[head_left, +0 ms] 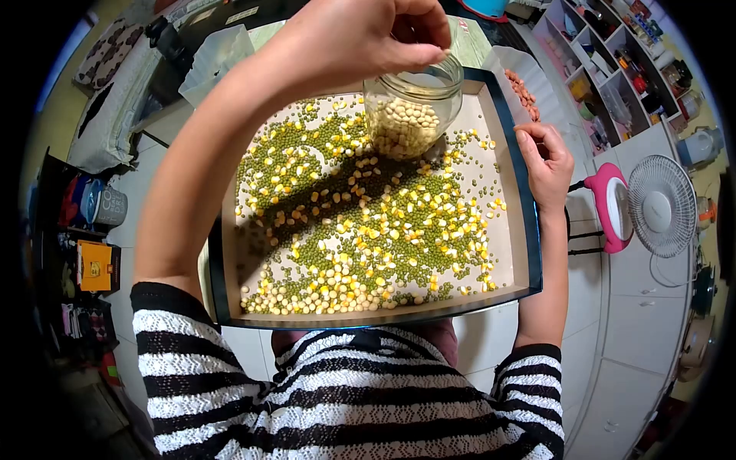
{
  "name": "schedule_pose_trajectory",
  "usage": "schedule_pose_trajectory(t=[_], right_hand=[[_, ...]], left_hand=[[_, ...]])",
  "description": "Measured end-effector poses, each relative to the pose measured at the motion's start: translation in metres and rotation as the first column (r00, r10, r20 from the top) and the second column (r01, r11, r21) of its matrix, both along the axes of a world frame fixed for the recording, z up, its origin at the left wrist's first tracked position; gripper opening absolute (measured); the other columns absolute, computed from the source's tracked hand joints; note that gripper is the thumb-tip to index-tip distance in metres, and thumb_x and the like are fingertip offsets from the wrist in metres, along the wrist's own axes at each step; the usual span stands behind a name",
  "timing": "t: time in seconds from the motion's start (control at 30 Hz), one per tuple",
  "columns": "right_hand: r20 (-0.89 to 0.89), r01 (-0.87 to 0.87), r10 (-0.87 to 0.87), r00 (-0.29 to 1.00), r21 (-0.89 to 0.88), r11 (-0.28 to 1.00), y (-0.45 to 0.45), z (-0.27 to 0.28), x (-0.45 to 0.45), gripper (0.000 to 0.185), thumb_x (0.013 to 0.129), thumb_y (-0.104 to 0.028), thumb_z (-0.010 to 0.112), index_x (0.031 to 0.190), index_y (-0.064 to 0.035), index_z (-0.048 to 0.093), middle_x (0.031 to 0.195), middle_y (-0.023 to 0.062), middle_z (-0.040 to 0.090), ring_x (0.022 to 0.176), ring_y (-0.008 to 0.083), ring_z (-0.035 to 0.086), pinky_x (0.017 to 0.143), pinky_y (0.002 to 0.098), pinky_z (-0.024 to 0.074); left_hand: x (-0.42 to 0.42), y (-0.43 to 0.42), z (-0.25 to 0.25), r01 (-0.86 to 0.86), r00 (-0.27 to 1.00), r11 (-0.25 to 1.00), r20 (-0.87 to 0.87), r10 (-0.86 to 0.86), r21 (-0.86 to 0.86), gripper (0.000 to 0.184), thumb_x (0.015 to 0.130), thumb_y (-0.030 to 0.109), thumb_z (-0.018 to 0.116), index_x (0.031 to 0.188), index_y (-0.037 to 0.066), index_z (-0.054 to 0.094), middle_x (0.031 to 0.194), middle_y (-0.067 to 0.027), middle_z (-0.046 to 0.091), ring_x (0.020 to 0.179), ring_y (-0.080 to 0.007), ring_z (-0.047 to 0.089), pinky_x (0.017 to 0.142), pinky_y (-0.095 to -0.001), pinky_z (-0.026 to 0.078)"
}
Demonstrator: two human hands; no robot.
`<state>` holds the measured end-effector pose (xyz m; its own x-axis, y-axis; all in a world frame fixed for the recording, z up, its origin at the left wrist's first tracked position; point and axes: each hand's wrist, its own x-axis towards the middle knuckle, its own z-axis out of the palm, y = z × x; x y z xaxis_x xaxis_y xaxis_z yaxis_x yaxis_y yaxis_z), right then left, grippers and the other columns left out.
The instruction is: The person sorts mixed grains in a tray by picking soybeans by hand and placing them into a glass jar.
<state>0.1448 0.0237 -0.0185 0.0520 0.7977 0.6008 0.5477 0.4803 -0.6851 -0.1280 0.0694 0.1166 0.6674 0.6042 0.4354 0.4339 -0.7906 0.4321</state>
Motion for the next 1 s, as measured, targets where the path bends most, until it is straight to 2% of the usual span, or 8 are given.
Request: schedule_pose_trajectory(t=[0.1, 0.17, 0.23, 0.33, 0.4, 0.57, 0.9, 1.0], right_hand=[[0.026, -0.002, 0.003, 1.0, -0.022, 1.0, -0.001, 0.0, 0.003, 0.007, 0.083, -0.007, 0.063, 0.086, -0.0004, 0.063, 0.079, 0.0001, 0.058, 0.067, 0.0045, 0.051, 0.059, 0.0179, 0.0399], [0.044, -0.014, 0.015, 0.999, -0.037, 0.999, -0.001, 0.0, 0.002, 0.009, 0.085, -0.008, 0.061, 0.089, -0.0001, 0.063, 0.082, -0.0004, 0.057, 0.071, 0.0043, 0.05, 0.062, 0.0172, 0.0388], [0.018, -0.004, 0.003, 1.0, 0.018, 1.0, 0.0, 0.001, 0.0, 0.006, 0.081, -0.006, 0.063, 0.083, -0.0005, 0.063, 0.076, 0.0011, 0.059, 0.063, 0.0048, 0.051, 0.057, 0.0189, 0.0412], [0.016, 0.001, -0.001, 1.0, -0.003, 1.0, 0.0, 0.0, 0.001, 0.007, 0.081, -0.006, 0.063, 0.084, -0.0003, 0.063, 0.076, 0.0014, 0.059, 0.063, 0.0049, 0.052, 0.057, 0.0189, 0.0413], [0.019, 0.005, -0.005, 1.0, -0.004, 1.0, 0.0, 0.001, 0.0, 0.006, 0.081, -0.006, 0.063, 0.083, -0.0004, 0.063, 0.076, 0.0013, 0.059, 0.063, 0.0049, 0.052, 0.057, 0.0189, 0.0413], [0.018, 0.001, -0.002, 1.0, 0.017, 1.0, 0.0, 0.001, -0.001, 0.006, 0.081, -0.006, 0.064, 0.083, -0.0007, 0.063, 0.076, 0.0008, 0.059, 0.062, 0.0046, 0.051, 0.057, 0.0188, 0.041], [0.016, 0.014, -0.015, 1.0, 0.011, 1.0, 0.0, 0.001, 0.0, 0.006, 0.081, -0.007, 0.064, 0.083, -0.0011, 0.064, 0.075, 0.0002, 0.058, 0.062, 0.0044, 0.05, 0.056, 0.0183, 0.0399], [0.015, 0.011, -0.011, 1.0, 0.011, 1.0, 0.0, 0.001, 0.0, 0.006, 0.081, -0.007, 0.064, 0.083, -0.0011, 0.064, 0.075, 0.0002, 0.058, 0.062, 0.0044, 0.05, 0.056, 0.0184, 0.04]], left_hand=[[0.002, 0.014, -0.009, -0.073, 0.987, 0.986, -0.151, 0.05, -0.149, 0.014, 0.078, 0.011, 0.067, 0.086, 0.0, 0.064, 0.077, -0.0115, 0.066, 0.07, -0.0182, 0.065, 0.063, -0.0273, 0.052], [0.001, 0.01, -0.013, -0.087, 0.981, 0.99, -0.183, 0.066, -0.113, 0.017, 0.078, 0.013, 0.067, 0.091, 0.002, 0.065, 0.082, -0.0121, 0.067, 0.071, -0.0197, 0.066, 0.063, -0.0272, 0.052], [-0.004, -0.001, -0.023, 0.05, 0.991, 0.97, 0.109, -0.077, 0.236, 0.009, 0.074, 0.004, 0.069, 0.082, 0.003, 0.064, 0.077, -0.0044, 0.062, 0.067, -0.0081, 0.059, 0.058, -0.0207, 0.051], [-0.005, -0.032, -0.04, 0.307, 0.942, 0.951, 0.154, -0.299, -0.031, 0.008, 0.075, 0.003, 0.069, 0.08, 0.004, 0.063, 0.077, -0.0036, 0.061, 0.066, -0.0104, 0.059, 0.055, -0.0214, 0.049], [-0.003, -0.053, -0.06, 0.485, 0.873, 0.855, 0.045, -0.486, -0.185, 0.014, 0.073, 0.009, 0.069, 0.084, 0.003, 0.062, 0.079, -0.0069, 0.061, 0.069, -0.0185, 0.061, 0.059, -0.0282, 0.051], [0.001, -0.089, -0.099, 0.471, 0.762, 0.655, -0.103, -0.64, -0.591, 0.021, 0.074, 0.008, 0.066, 0.093, 0.002, 0.059, 0.088, -0.0122, 0.059, 0.076, -0.031, 0.061, 0.068, -0.0383, 0.052], [0.003, -0.095, -0.112, 0.479, 0.754, 0.657, -0.111, -0.648, -0.582, 0.011, 0.073, 0.007, 0.061, 0.08, -0.001, 0.058, 0.078, -0.017, 0.058, 0.076, -0.0349, 0.06, 0.068, -0.0422, 0.049], [0.004, -0.096, -0.113, 0.481, 0.733, 0.666, -0.156, -0.663, -0.571, 0.019, 0.075, 0.006, 0.063, 0.093, 0.001, 0.058, 0.083, -0.0141, 0.056, 0.074, -0.0326, 0.06, 0.064, -0.0411, 0.05]])
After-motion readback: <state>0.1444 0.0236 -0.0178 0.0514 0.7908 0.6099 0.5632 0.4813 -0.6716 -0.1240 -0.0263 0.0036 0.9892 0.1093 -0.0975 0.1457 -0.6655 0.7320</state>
